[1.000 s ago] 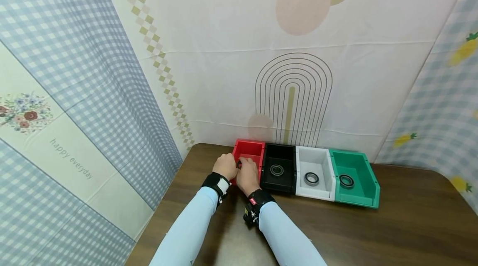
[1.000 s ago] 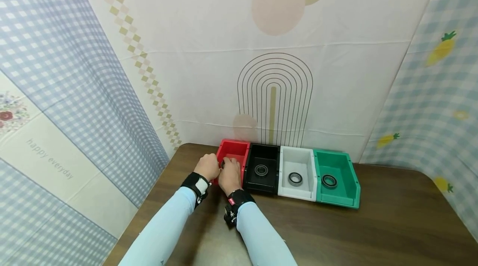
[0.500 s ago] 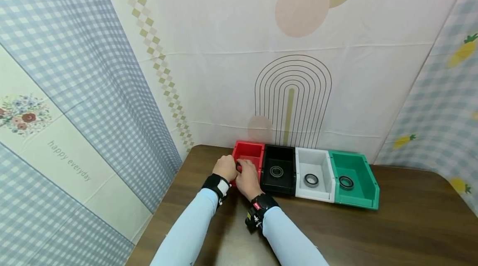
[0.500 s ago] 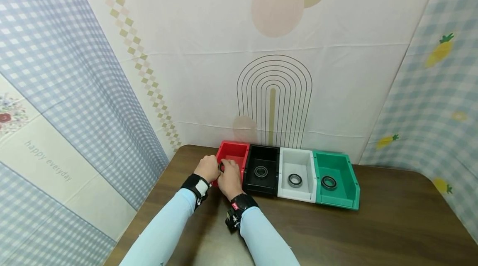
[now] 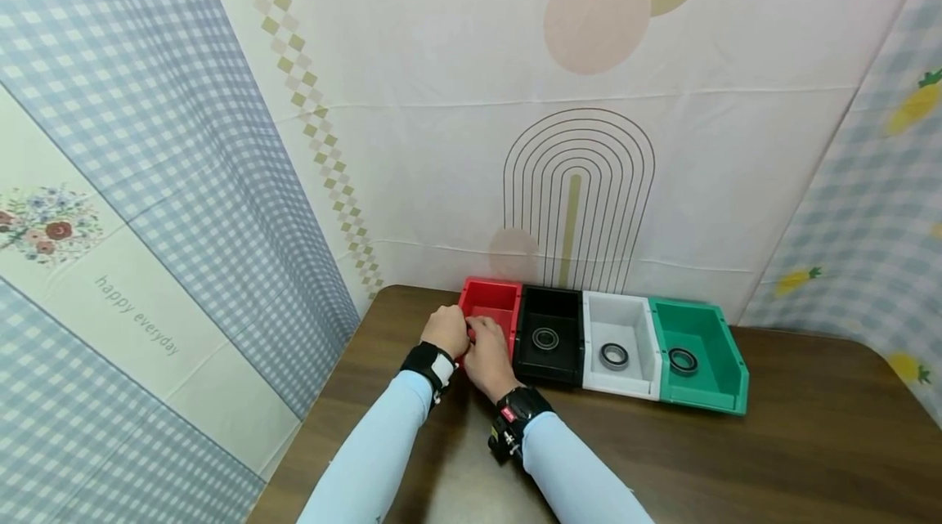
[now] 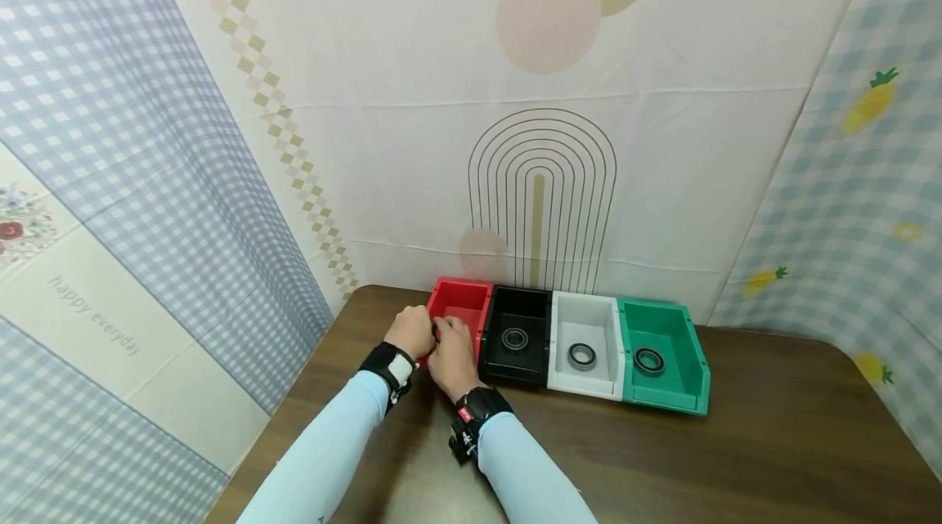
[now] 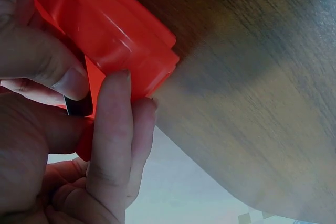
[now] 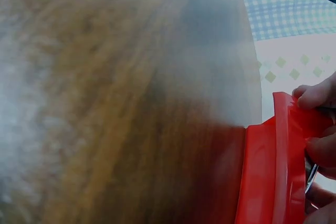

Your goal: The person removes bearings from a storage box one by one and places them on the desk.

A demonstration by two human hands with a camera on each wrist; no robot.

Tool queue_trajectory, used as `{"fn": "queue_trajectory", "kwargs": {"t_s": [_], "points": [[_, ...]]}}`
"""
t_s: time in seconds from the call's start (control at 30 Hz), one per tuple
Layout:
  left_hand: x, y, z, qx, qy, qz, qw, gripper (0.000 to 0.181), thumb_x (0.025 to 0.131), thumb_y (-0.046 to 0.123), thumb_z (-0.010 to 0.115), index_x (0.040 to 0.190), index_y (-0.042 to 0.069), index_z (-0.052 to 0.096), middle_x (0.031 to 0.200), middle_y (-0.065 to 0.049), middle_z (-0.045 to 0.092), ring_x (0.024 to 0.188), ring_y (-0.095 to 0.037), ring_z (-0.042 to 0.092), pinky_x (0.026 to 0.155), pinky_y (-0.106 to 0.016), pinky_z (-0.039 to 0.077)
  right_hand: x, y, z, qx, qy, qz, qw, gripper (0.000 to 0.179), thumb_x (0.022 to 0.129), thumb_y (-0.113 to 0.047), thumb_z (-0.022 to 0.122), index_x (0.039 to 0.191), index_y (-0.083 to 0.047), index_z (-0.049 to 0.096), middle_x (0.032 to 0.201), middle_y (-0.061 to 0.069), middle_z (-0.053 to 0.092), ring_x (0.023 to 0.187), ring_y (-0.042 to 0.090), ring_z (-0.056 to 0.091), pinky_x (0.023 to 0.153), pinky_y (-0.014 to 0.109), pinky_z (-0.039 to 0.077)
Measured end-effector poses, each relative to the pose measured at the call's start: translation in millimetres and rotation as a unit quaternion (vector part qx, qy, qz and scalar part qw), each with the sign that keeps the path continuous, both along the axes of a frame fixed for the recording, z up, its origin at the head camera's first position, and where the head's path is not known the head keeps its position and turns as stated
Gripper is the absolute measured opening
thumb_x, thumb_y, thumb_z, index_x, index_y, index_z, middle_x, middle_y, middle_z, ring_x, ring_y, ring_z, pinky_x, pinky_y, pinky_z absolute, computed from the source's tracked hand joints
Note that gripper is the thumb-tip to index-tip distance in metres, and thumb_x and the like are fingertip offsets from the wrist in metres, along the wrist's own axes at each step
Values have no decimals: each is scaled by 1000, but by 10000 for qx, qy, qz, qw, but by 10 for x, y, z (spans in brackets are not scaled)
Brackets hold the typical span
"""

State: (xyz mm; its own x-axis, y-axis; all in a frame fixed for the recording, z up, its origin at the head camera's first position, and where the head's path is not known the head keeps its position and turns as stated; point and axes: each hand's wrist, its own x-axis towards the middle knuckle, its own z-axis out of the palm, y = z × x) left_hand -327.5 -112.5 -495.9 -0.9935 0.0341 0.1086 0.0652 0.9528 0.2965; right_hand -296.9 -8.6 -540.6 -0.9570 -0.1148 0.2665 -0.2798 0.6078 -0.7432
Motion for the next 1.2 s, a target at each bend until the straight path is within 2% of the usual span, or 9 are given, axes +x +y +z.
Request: {"fn": "queue_trajectory", "kwargs": {"t_s": [0.2,0.37,0.57,0.9,1.2], "points": [[12,-3,-4,-202,84,-68,9997,15,95,14,76,91,-1,79,87,-16,80,74,-28,78,72,-44,68,65,10,5,-12,-149,88,9998,51,95,4,65,145,-7,64,147,15,61,135,33,55,115,52,52],[22,0,15,-199,-42,-55,9998,14,94,13,77,93,0,79,90,-16,80,77,-29,78,73,-44,68,138,45,57,-71,-113,139,9998,49,98,1,64,147,-7,64,149,16,60,138,34,55,116,53,51],[13,10,42,-249,-187,-26,9995,12,94,13,77,93,0,78,89,-15,80,77,-27,78,73,-43,68,196,89,96,84,-22,128,9999,47,100,-4,64,148,-8,63,148,14,60,137,32,56,116,53,51],[-18,4,-34,-239,91,-78,9996,17,99,11,70,87,1,77,87,-16,80,74,-29,77,70,-43,67,303,171,92,317,237,289,9988,47,100,-7,69,147,-5,64,145,15,62,135,33,57,116,55,50],[-43,8,-95,-276,233,-74,9993,21,103,12,67,86,1,76,86,-15,80,72,-28,78,66,-42,67,378,249,68,683,494,571,9948,50,99,-9,72,148,-3,63,143,14,64,133,32,59,114,51,52]]}}
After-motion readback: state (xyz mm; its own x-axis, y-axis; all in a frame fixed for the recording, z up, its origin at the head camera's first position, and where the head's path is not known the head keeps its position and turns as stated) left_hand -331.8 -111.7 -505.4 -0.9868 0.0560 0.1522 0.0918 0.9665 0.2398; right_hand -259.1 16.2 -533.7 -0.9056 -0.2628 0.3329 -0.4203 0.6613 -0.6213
